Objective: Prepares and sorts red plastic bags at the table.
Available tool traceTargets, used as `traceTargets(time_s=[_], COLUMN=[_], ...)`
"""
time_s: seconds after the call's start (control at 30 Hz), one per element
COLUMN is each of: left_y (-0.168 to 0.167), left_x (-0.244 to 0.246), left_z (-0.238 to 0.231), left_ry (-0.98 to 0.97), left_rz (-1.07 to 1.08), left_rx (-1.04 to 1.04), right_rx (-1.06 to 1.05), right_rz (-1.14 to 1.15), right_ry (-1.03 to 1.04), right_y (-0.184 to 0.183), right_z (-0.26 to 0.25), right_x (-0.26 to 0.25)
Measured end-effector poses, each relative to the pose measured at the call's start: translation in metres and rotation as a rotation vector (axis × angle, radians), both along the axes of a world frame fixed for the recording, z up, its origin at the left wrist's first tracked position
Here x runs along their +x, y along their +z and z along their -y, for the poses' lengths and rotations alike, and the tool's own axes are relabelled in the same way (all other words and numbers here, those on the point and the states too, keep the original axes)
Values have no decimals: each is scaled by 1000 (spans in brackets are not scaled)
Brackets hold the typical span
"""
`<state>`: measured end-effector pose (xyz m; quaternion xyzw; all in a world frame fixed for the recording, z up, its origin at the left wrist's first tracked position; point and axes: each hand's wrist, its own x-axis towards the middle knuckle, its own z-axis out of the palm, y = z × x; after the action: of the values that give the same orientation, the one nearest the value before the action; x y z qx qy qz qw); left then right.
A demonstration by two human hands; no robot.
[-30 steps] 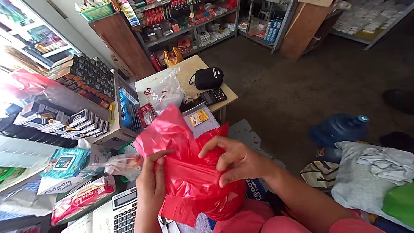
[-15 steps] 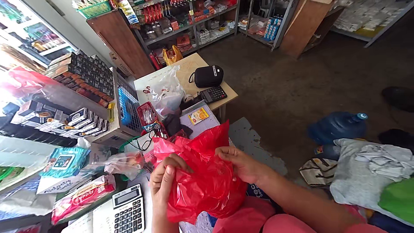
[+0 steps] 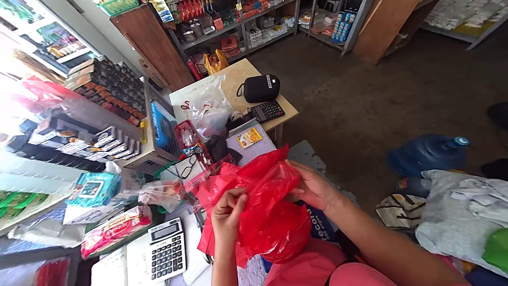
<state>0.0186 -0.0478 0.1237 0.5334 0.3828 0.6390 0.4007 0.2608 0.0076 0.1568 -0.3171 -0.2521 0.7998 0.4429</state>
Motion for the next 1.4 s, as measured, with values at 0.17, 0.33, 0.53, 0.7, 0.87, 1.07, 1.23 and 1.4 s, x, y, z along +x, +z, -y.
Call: traceTargets(time_s=[0.17,0.33,0.53,0.7,0.87,1.07,1.23,1.4], left_y=[19,16,53,55,29,30,33,-9], left_x=[-4,-15,-10,-16,-17,3,10,-18], left_z=[-1,-8,22,16,-4,-7,-24,-47], left_ry=[248,30,-575,-165,44,-123,-183,-386], left_rz=[-697,-642,13,-363,-246,470,872,270], left_rx=[238,69,0,9,-29,-430,-376,-312], right_rx=[49,333,437,227,137,98,115,179], right_rz=[270,13,-101,154,253,298,293,402], right_ry=[82,64,20,70,90,-62,-112,-135], right_y=[-3,3,33,37,3,0,-1,-1], right_z=[5,9,8,9,8,-6,-28,-49], right_x=[-10,2,7,-4,-2,2,-1,7])
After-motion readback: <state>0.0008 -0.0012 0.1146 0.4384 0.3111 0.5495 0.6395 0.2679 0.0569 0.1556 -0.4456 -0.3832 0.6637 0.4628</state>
